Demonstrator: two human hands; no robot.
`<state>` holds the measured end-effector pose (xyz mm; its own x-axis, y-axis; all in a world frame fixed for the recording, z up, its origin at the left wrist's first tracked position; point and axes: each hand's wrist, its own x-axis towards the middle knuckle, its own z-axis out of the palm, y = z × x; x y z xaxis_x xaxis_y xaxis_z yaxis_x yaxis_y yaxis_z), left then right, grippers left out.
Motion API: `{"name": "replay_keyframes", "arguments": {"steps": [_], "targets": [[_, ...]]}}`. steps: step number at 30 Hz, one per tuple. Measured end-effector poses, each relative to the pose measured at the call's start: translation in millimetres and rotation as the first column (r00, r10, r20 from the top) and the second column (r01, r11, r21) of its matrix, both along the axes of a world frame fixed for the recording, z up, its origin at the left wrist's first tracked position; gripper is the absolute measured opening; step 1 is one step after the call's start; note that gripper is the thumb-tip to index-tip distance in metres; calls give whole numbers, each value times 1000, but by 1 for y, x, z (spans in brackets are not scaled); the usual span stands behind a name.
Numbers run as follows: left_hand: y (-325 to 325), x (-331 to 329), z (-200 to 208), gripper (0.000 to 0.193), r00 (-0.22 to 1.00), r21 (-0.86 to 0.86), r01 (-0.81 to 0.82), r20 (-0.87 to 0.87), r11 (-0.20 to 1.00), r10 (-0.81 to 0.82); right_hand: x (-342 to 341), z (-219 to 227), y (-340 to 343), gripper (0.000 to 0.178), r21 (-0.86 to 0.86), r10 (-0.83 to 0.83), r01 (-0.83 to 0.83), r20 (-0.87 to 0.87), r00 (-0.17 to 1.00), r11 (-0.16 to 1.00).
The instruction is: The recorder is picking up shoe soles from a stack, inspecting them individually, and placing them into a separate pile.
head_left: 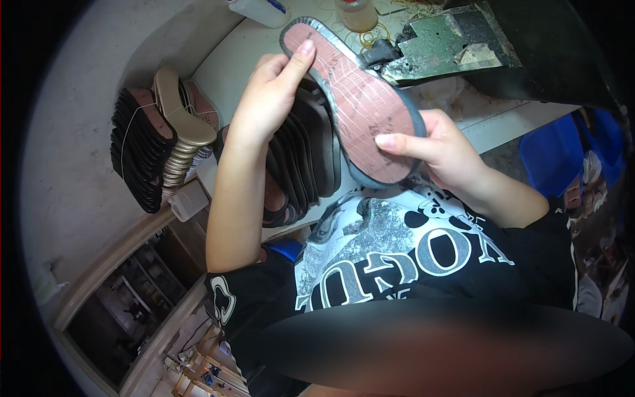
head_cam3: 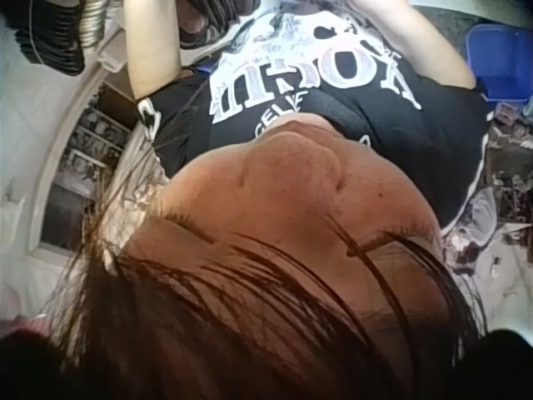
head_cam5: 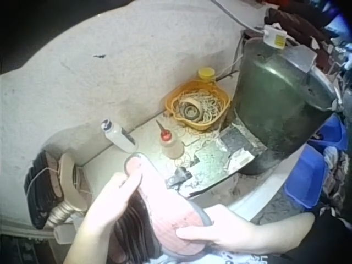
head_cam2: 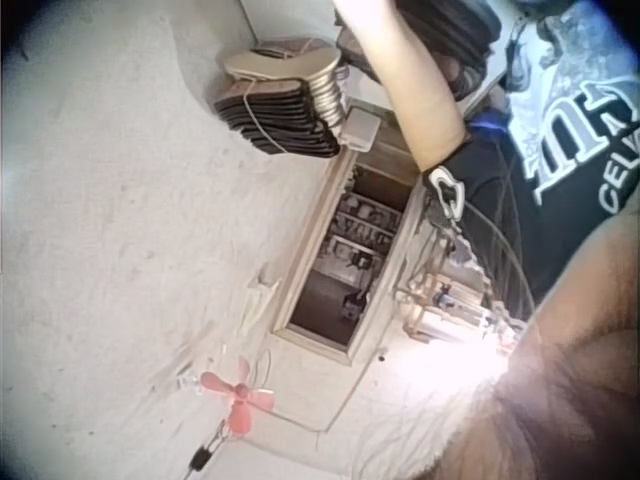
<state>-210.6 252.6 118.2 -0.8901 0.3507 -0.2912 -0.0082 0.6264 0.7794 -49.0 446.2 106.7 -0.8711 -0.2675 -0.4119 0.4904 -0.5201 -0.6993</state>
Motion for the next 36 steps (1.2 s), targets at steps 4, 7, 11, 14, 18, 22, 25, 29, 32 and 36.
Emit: {"name": "replay_keyframes", "arguments": {"steps": [4,7,11,14,18,22,25,29,32,36], "targets": [[7,21,13,53,917,462,-64,377,885,-130,-17,-8,-14,27,-76,-100,98,-29,995,992],[14,32,11,48,893,526,-134,431,840,-127,-25,-2,-21,29,-126,-126,122,-29,992,984],[15,33,14,48,904,463,-185,426,867,-35,-15,7,-20,33,-86,-28,33,54,998,996],[14,27,11,54,916,383,-171,402,908,3,-3,6,-21,31,-42,109,-105,130,985,994],[22,20,8,62,926,389,-168,377,906,9,-6,1,-23,28,-120,-9,22,105,994,993],[16,-14,15,86,986,232,92,112,968,-121,-12,3,-25,29,-164,-74,86,77,994,983],[19,-38,24,72,756,242,598,146,764,-638,-16,9,-25,30,-181,-106,121,94,990,976],[25,-43,35,56,722,149,648,191,747,-665,-15,14,-28,35,-150,-169,188,132,977,971],[22,-33,40,45,767,89,602,213,794,-606,-16,17,-23,38,-138,-190,212,160,969,967],[14,-13,44,38,832,42,540,126,841,-540,-18,17,-18,38,-128,-173,196,170,970,972]]}}
